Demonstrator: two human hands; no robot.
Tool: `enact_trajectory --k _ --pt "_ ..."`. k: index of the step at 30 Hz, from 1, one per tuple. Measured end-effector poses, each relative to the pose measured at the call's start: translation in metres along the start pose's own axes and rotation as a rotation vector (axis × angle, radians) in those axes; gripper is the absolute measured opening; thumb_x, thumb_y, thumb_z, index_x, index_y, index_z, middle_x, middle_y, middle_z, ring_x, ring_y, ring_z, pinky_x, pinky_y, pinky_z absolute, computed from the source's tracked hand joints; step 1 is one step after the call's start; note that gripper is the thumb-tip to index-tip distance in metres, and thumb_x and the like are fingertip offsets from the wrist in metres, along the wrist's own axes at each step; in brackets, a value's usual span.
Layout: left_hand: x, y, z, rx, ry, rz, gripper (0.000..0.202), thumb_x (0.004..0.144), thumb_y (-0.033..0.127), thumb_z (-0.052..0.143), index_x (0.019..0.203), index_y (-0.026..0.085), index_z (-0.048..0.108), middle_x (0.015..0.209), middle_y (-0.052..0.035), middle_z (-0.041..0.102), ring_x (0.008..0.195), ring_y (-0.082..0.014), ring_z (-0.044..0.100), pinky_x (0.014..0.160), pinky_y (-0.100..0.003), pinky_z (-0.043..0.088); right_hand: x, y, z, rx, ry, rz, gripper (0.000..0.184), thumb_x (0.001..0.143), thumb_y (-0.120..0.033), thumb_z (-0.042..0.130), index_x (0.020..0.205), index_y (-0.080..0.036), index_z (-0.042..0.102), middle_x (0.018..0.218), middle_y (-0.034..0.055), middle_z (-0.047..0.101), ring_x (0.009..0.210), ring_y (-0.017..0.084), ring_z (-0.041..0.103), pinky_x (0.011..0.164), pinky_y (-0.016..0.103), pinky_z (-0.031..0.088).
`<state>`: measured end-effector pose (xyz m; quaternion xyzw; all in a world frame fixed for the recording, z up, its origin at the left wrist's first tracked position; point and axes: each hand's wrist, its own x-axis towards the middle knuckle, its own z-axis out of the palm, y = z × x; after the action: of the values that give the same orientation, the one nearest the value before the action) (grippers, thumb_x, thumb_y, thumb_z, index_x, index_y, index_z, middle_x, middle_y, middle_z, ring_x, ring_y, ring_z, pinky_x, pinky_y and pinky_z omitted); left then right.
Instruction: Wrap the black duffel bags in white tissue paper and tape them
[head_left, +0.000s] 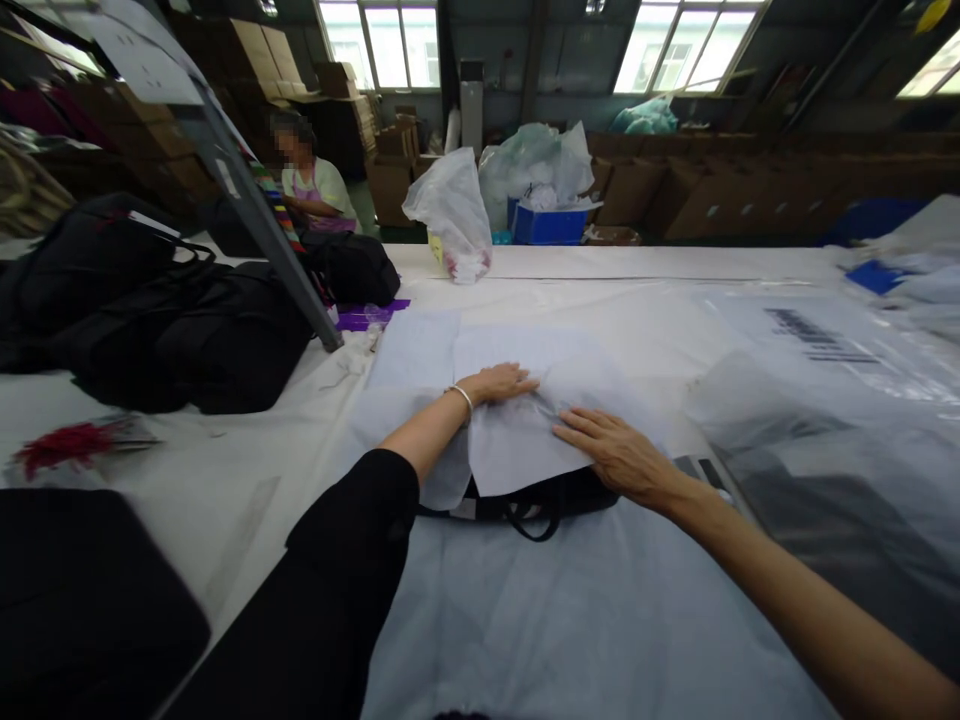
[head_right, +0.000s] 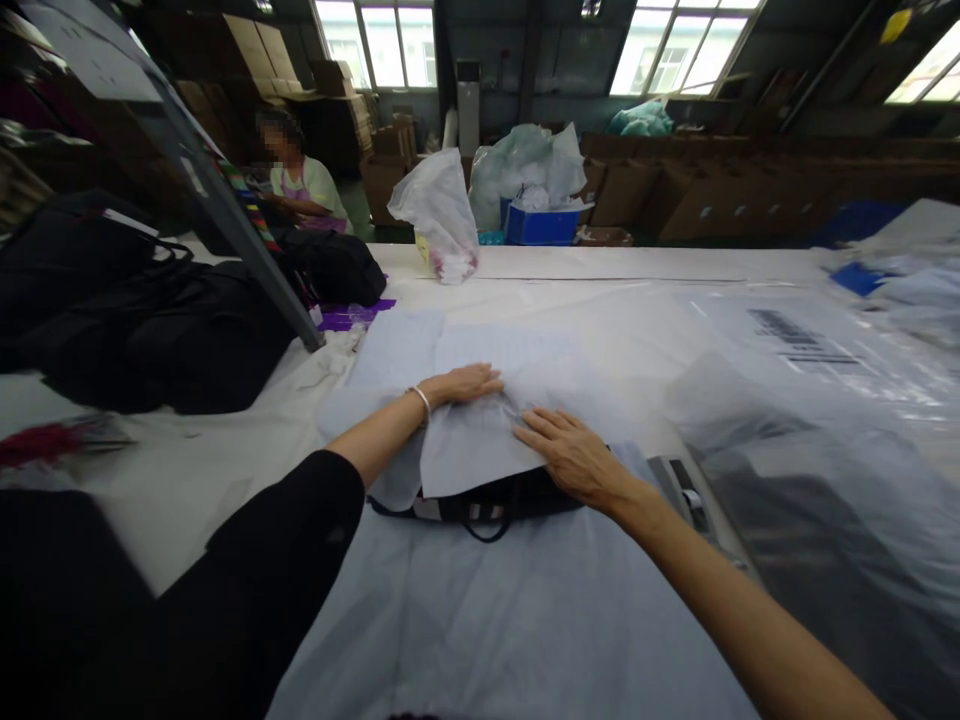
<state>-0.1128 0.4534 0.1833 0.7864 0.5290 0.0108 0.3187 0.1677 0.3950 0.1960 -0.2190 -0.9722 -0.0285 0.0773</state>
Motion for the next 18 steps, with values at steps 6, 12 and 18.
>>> enact_trajectory --k 6,12,18 --pt "-0.017 0.001 -0.014 -0.064 0.037 0.106 0.070 0.099 0.063 0.023 0.137 0.015 0.057 0.146 -0.0077 0.056 0.134 -0.0220 0.051 0.113 -0.029 0.033 0.008 -0.019 -0.041 -0.004 -0.047 -0.026 0.046 0.084 -0.007 0.045 0.125 -0.015 0.064 0.124 0.0120 0.070 0.115 0.025 0.065 0.104 0.046 0.050" --pt "-0.116 -0.009 -0.035 -0.169 0.214 0.097 0.062 0.101 0.061 0.029 0.138 0.019 0.057 0.147 -0.0058 0.055 0.135 -0.0229 0.050 0.116 -0.034 0.031 -0.008 -0.049 -0.050 -0.082 -0.047 -0.074 0.050 0.084 -0.003 0.043 0.129 -0.015 0.060 0.124 0.0125 0.069 0.112 0.025 0.066 0.103 0.046 0.050" --pt "-0.208 -0.015 0.047 -0.036 0.406 0.056 0.070 0.096 0.066 0.042 0.148 0.020 0.044 0.156 -0.0143 0.042 0.144 -0.0275 0.039 0.119 -0.046 0.029 -0.037 -0.066 -0.017 -0.127 -0.007 -0.055 0.054 0.087 -0.002 0.041 0.138 -0.014 0.052 0.138 0.0112 0.061 0.121 0.025 0.061 0.098 0.042 0.054"
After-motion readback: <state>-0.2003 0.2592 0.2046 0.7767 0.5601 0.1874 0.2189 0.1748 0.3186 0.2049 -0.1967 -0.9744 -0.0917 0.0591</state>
